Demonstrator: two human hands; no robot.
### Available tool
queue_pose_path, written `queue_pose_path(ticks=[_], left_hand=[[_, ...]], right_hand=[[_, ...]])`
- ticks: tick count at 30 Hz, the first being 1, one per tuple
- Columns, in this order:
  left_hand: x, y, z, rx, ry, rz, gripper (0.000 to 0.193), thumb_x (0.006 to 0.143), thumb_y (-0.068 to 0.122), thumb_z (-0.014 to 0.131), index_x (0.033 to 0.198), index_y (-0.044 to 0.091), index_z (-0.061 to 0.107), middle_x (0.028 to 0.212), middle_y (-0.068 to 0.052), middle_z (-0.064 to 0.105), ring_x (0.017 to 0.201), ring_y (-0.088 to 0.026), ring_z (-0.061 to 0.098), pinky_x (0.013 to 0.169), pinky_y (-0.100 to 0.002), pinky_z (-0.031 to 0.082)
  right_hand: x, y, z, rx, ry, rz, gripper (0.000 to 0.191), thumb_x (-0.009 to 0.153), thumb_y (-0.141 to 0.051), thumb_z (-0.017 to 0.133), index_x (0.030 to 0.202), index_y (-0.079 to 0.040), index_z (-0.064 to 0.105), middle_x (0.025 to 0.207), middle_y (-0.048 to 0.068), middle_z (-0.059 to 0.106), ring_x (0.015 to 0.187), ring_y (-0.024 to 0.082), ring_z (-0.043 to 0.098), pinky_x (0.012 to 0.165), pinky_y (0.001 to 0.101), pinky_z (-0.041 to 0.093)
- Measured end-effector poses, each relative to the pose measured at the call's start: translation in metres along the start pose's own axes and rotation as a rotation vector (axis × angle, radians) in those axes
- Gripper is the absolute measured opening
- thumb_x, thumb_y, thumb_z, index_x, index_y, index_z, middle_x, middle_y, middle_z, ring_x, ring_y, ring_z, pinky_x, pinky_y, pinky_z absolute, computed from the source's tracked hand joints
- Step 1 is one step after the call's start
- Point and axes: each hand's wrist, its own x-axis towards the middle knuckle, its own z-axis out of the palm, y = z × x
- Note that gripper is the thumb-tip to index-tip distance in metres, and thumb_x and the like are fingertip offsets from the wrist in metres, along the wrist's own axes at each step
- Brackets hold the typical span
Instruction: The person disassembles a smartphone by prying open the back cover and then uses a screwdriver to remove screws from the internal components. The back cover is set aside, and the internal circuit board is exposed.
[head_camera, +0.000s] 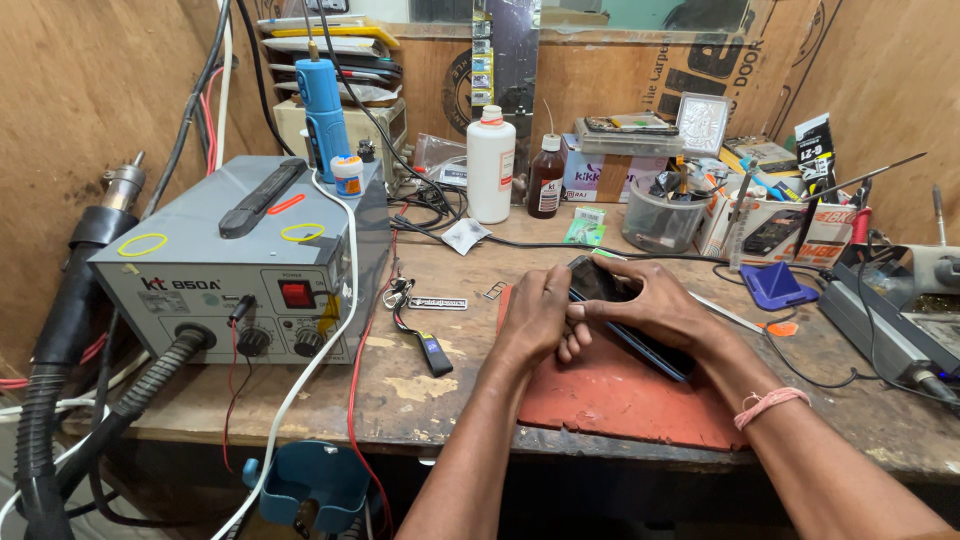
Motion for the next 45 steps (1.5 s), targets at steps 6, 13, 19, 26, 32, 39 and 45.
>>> queue_pose_path(ticks=[6,13,19,26,32,39,45], left_hand=[[-0.001,0.005,0.0,0.101,0.036,-0.069,0.056,0.103,0.034,0.032,0.074,-0.004,0.061,0.055,-0.012,0.064,0.039,-0.016,0.056,0.035,-0.031,0.047],[-0.001,0.005,0.0,0.05,0.041,-0.062,0.054,0.103,0.033,0.035,0.072,-0.004,0.059,0.053,-0.011,0.061,0.038,-0.017,0.054,0.034,-0.031,0.044],[0.004,-0.002,-0.003,-0.024,-0.002,-0.053,0.051,0.103,0.032,0.036,0.075,-0.003,0.059,0.054,-0.013,0.062,0.038,-0.018,0.056,0.034,-0.032,0.046],[0.013,-0.009,-0.002,-0.078,-0.014,-0.075,0.052,0.103,0.032,0.035,0.079,-0.007,0.059,0.057,-0.017,0.063,0.039,-0.022,0.058,0.033,-0.034,0.048],[0.013,-0.007,-0.006,-0.208,-0.045,-0.083,0.062,0.101,0.036,0.025,0.083,-0.013,0.059,0.063,-0.024,0.068,0.043,-0.03,0.066,0.036,-0.039,0.057],[0.014,-0.012,-0.004,-0.236,-0.038,-0.04,0.054,0.102,0.034,0.042,0.098,-0.015,0.063,0.074,-0.023,0.07,0.05,-0.029,0.069,0.041,-0.038,0.06],[0.023,-0.026,-0.004,-0.272,-0.037,-0.027,0.053,0.103,0.033,0.043,0.097,-0.015,0.062,0.073,-0.023,0.07,0.051,-0.031,0.07,0.043,-0.039,0.061]], right_hand=[[0.0,0.0,0.0,-0.004,-0.002,-0.013,0.106,0.061,-0.057,0.083,0.147,-0.004,0.053,0.124,0.016,0.075,0.115,0.024,0.071,0.103,0.0366,0.05],[-0.002,-0.002,-0.001,-0.028,0.009,-0.033,0.107,0.061,-0.057,0.085,0.147,-0.002,0.053,0.128,0.016,0.072,0.119,0.022,0.067,0.105,0.0363,0.047],[-0.004,-0.004,0.0,0.034,0.007,0.0,0.106,0.061,-0.053,0.085,0.148,-0.001,0.051,0.119,0.015,0.077,0.113,0.021,0.071,0.102,0.0352,0.05],[-0.001,-0.003,0.0,0.089,-0.014,-0.062,0.1,0.066,-0.053,0.082,0.147,-0.001,0.053,0.121,0.015,0.076,0.111,0.021,0.07,0.1,0.0352,0.051],[-0.002,-0.003,0.001,0.021,-0.003,-0.081,0.102,0.064,-0.058,0.081,0.145,-0.002,0.055,0.132,0.015,0.07,0.12,0.022,0.066,0.105,0.0366,0.047],[-0.003,-0.002,0.004,-0.019,0.004,-0.037,0.104,0.06,-0.06,0.082,0.146,-0.007,0.055,0.129,0.016,0.072,0.119,0.023,0.068,0.105,0.0367,0.048],[-0.002,0.001,0.004,-0.058,0.011,-0.108,0.102,0.065,-0.063,0.08,0.145,-0.005,0.054,0.135,0.017,0.068,0.124,0.024,0.065,0.107,0.0374,0.045]])
